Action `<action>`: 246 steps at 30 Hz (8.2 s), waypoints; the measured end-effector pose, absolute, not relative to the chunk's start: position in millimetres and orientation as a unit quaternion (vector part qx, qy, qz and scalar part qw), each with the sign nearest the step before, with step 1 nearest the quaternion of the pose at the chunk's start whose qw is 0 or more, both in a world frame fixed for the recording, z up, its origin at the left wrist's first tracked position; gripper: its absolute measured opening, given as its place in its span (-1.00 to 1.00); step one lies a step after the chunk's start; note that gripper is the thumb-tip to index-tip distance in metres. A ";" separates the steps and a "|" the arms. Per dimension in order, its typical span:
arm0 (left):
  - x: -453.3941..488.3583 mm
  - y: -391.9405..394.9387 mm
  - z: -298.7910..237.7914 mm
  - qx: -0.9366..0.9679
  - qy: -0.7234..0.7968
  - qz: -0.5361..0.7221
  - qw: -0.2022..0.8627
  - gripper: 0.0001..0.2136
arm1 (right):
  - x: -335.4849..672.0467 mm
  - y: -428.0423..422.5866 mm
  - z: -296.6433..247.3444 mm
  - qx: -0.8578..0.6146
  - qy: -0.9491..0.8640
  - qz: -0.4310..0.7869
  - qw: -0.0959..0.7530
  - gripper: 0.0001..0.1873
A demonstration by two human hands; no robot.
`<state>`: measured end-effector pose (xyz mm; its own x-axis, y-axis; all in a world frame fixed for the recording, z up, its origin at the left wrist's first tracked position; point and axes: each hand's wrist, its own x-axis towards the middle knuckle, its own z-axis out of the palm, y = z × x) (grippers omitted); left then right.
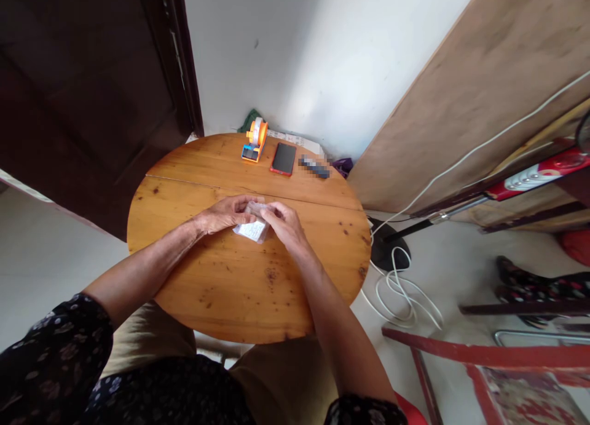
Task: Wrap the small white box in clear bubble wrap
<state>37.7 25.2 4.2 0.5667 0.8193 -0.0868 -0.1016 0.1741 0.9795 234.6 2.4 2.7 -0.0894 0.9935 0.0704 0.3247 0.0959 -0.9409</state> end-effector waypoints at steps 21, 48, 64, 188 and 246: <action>42.5 26.8 0.8 0.506 0.380 0.334 0.699 -0.62 | 230.8 0.2 -2.0 -0.528 -0.616 0.357 0.462 -0.81; 41.4 24.8 2.0 0.595 0.392 0.333 0.618 -0.56 | 217.1 7.3 -7.7 -0.525 -0.562 0.368 0.522 -0.78; 47.5 23.7 6.6 0.662 0.473 0.332 0.477 -0.72 | 228.0 -1.8 2.6 -0.480 -0.725 0.261 0.421 -0.75; 27.6 33.4 19.9 0.608 0.511 0.319 0.517 -0.80 | 243.7 -6.2 -7.6 -0.478 -0.789 0.162 0.350 -0.25; 40.6 13.6 13.3 0.607 0.333 0.312 0.651 -0.78 | 250.1 -0.5 -1.8 -0.477 -0.617 0.248 0.575 -0.75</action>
